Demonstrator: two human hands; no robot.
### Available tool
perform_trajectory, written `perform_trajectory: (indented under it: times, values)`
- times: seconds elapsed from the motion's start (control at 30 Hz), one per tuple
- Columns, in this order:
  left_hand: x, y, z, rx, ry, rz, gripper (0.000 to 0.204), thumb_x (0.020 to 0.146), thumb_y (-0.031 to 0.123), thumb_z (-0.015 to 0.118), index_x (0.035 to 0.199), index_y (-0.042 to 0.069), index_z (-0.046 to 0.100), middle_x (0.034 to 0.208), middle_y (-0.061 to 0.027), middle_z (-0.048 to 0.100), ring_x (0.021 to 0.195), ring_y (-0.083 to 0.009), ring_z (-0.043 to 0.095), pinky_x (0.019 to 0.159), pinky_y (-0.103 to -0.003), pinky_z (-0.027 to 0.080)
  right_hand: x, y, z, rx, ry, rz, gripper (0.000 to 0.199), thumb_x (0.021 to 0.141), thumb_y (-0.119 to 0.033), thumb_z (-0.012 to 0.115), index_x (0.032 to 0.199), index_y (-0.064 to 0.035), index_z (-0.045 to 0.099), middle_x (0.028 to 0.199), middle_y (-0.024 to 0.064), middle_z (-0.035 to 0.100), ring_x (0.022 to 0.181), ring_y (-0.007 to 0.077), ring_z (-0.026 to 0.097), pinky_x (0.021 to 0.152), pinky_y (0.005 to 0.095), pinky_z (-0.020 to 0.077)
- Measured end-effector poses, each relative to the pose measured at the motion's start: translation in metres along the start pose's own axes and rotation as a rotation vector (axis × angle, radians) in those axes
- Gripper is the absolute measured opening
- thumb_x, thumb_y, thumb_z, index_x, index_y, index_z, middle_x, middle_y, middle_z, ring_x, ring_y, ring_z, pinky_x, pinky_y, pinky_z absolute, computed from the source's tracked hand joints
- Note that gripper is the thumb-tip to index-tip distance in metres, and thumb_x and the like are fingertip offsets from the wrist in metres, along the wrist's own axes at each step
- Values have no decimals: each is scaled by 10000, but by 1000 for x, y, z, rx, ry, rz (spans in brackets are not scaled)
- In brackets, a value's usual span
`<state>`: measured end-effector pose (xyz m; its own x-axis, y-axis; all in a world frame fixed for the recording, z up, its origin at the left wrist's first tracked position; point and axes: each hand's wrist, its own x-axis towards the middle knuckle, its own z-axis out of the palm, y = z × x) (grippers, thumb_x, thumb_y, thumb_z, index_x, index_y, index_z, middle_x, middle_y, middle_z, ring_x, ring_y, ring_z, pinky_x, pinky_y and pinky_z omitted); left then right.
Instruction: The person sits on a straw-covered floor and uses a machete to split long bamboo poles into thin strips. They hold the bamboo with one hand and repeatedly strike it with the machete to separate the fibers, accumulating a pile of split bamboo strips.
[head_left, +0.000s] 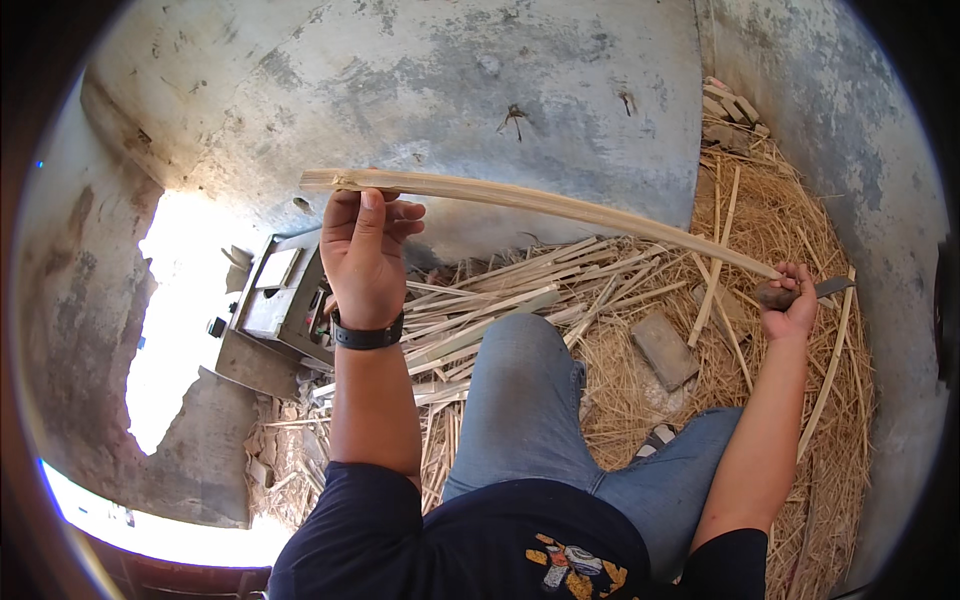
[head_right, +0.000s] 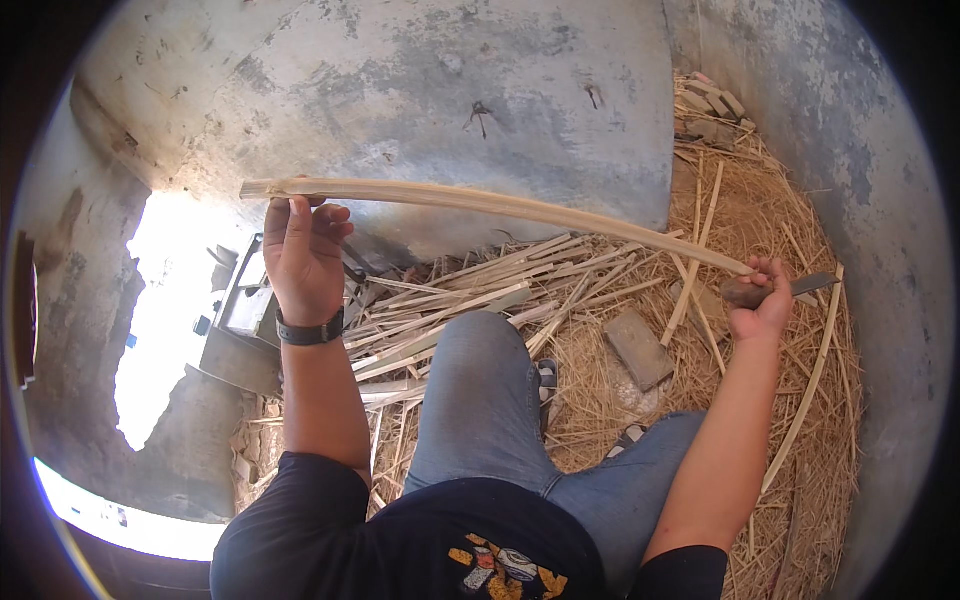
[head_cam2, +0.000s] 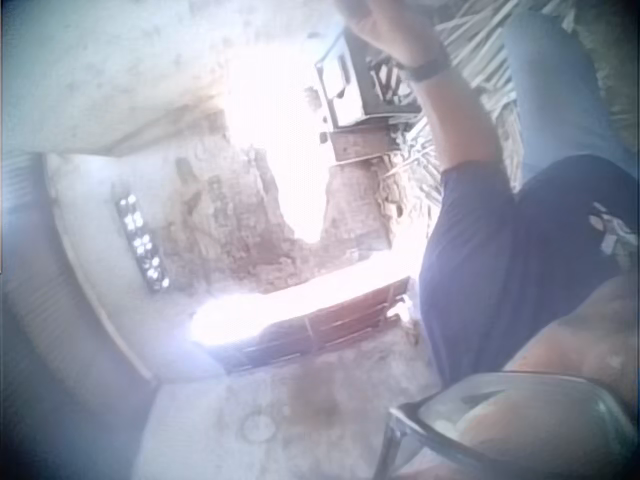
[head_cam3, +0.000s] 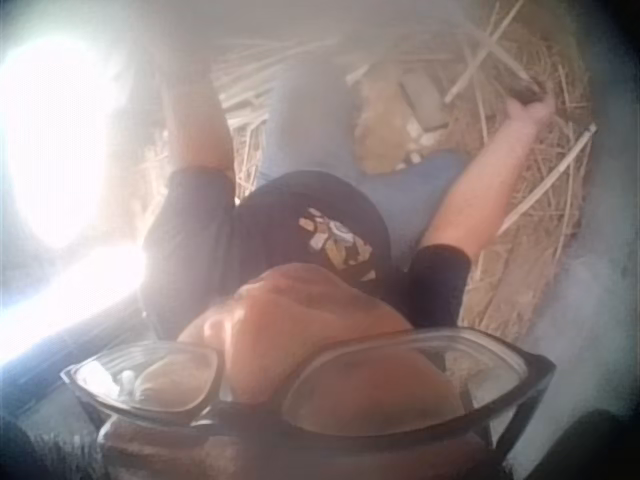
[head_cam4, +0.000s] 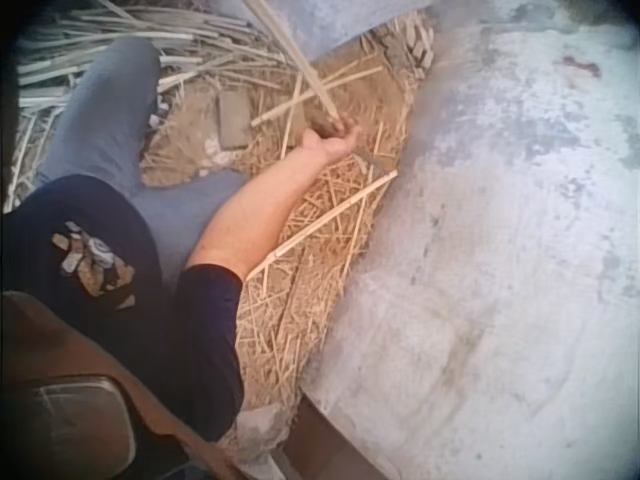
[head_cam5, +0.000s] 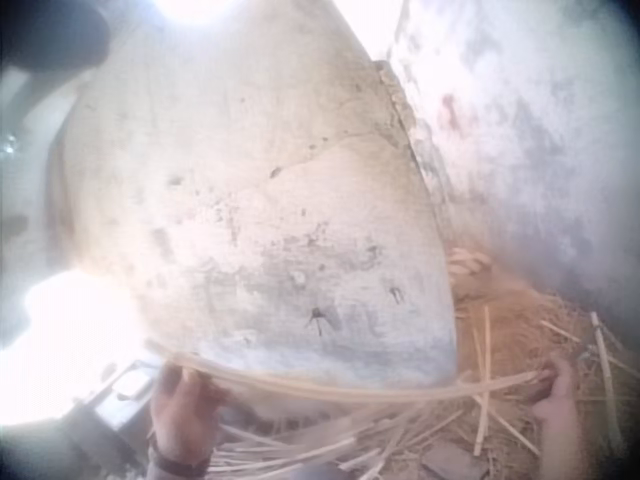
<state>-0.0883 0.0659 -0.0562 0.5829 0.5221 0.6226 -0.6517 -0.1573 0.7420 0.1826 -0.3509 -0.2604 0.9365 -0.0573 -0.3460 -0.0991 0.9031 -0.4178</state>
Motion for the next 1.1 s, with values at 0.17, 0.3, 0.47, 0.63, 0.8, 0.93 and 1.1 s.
perform_trajectory:
  times: [0.17,0.3,0.47,0.63,0.8,0.93,1.1]
  values:
    - [1,1,0,-3,-15,15,124,1008,164,630,1082,65,622,952,-65,715,780,-200,708,685,-326,570,3,3,-3,-74,16,29,230,931,-217,704,1007,-26,600,932,65,637,696,88,563,644,254,496]
    - [5,7,4,-12,-42,38,132,1013,162,619,1094,58,625,953,-68,714,780,-194,703,692,-327,569,15,4,-13,-101,-37,41,239,945,-240,676,998,-15,616,881,50,635,691,90,563,639,264,496]
    - [-4,-10,10,-32,-102,-19,459,1063,348,495,1406,45,459,1177,-106,638,979,-229,670,803,-358,560,15,0,-21,-168,-129,127,281,972,-272,639,1027,4,642,765,12,615,648,95,560,614,278,492]
    - [-70,-63,53,178,-389,-107,752,1043,499,463,1560,21,200,1468,-204,430,1253,-258,543,1017,-440,510,-7,16,7,-34,-93,149,252,979,-264,635,986,-16,593,846,58,628,652,94,558,629,285,491]
    - [-82,-81,80,59,-365,-140,613,1067,373,468,1547,62,248,1443,-198,468,1247,-310,575,1023,-469,511,-25,19,16,-79,-91,181,220,977,-248,636,959,-39,570,952,105,637,660,87,560,645,289,495]
    - [-68,-71,97,-29,-229,-232,477,1085,292,432,1482,52,320,1425,-206,486,1265,-366,571,1030,-494,517,-26,20,16,-138,-164,206,249,962,-263,667,983,-31,581,966,128,640,651,91,555,660,286,502]
    - [-41,-60,82,-160,-87,-325,289,1098,187,362,1337,27,384,1396,-222,494,1313,-456,513,1047,-515,540,-25,26,20,-248,-221,235,372,935,-313,714,1107,-11,581,1075,216,649,687,107,555,715,296,498]
